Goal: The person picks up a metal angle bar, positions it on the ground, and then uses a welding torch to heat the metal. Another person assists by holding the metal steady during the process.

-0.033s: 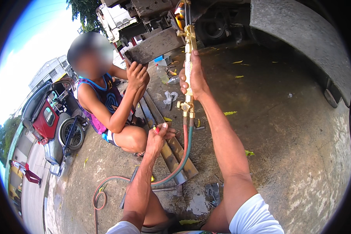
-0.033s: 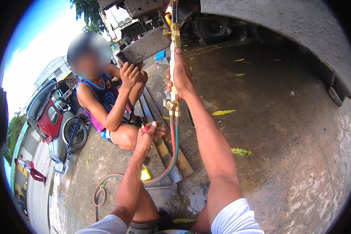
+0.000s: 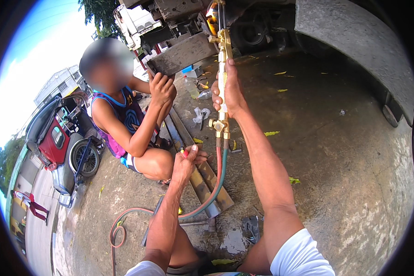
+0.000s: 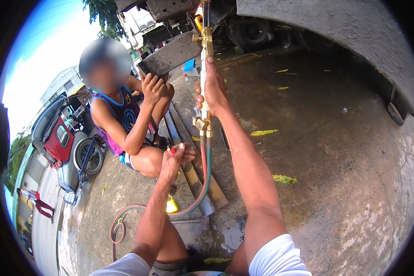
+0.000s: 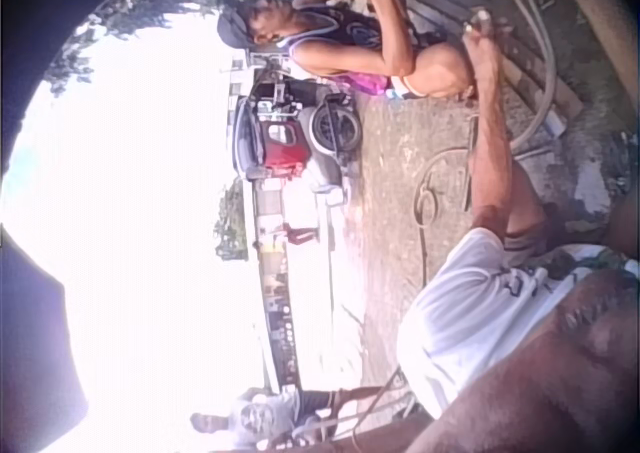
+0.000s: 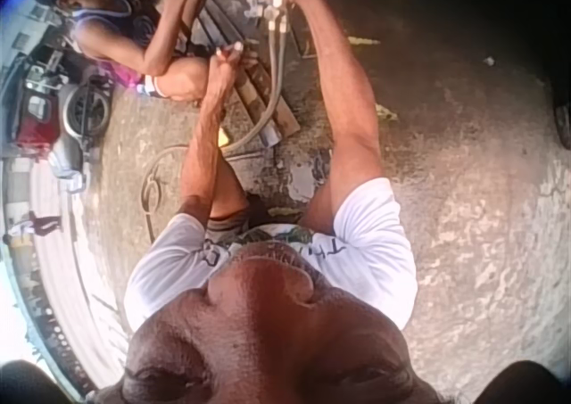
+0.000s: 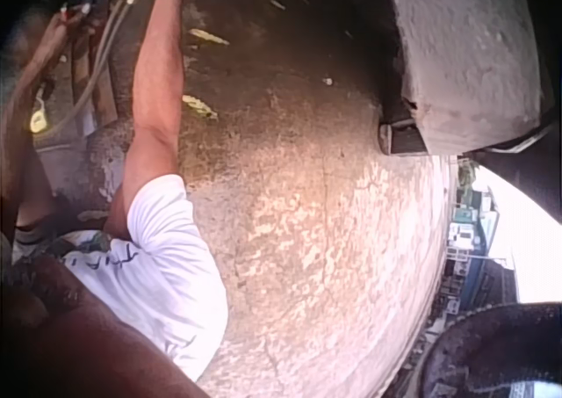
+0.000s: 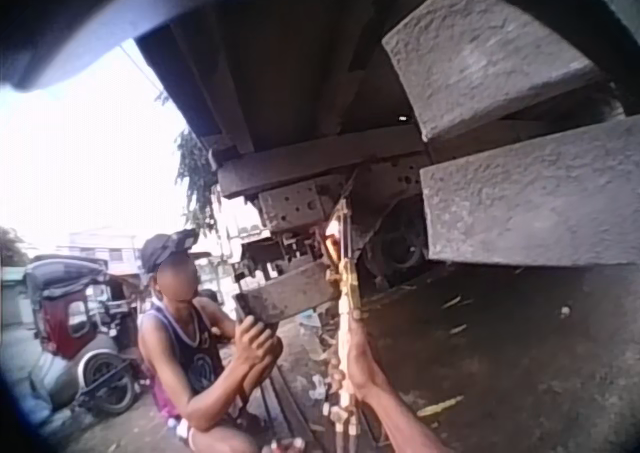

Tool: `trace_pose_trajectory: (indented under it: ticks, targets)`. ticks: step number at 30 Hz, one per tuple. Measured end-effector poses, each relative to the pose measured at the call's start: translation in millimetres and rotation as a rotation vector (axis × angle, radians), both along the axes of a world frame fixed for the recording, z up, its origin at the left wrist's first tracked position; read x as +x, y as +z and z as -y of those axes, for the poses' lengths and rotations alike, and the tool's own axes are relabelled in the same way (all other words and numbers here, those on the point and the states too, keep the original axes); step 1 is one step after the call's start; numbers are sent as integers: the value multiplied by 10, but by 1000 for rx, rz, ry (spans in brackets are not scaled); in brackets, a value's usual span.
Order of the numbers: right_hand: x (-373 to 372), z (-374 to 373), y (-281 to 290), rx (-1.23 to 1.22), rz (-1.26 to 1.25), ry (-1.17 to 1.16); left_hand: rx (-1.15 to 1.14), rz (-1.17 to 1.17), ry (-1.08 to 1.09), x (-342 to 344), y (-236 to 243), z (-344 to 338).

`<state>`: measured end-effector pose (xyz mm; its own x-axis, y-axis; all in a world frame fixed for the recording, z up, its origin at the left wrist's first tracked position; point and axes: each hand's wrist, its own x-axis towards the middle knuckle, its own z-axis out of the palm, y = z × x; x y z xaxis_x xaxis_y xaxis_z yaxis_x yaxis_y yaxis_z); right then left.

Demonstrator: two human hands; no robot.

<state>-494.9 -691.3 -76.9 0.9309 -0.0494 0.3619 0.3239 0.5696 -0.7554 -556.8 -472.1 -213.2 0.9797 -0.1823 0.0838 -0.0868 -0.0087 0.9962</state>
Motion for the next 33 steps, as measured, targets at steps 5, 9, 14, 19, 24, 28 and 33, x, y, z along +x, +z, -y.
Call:
trace_pose_trajectory:
  ticks: [5, 9, 14, 19, 24, 28, 33]
  targets:
    - [27, 19, 88, -7, 27, -22, 3, 16, -1, 71, 51, 10]
    - [29, 53, 98, -18, 13, -30, -1, 14, 3, 80, 51, 4]
    - [56, 75, 80, -24, 11, -34, 2, 15, 5, 81, 66, 12]
    - [60, 75, 71, -43, 18, -41, 33, 29, -1, 98, 54, 1]
    - [39, 91, 76, -64, 7, -52, 4, 13, 0, 103, 50, 12]
    - [32, 102, 69, -84, 11, -75, -12, 8, -1, 98, 56, 15]
    - [18, 102, 71, -74, -21, -74, 19, 30, 2, 103, 69, 14]
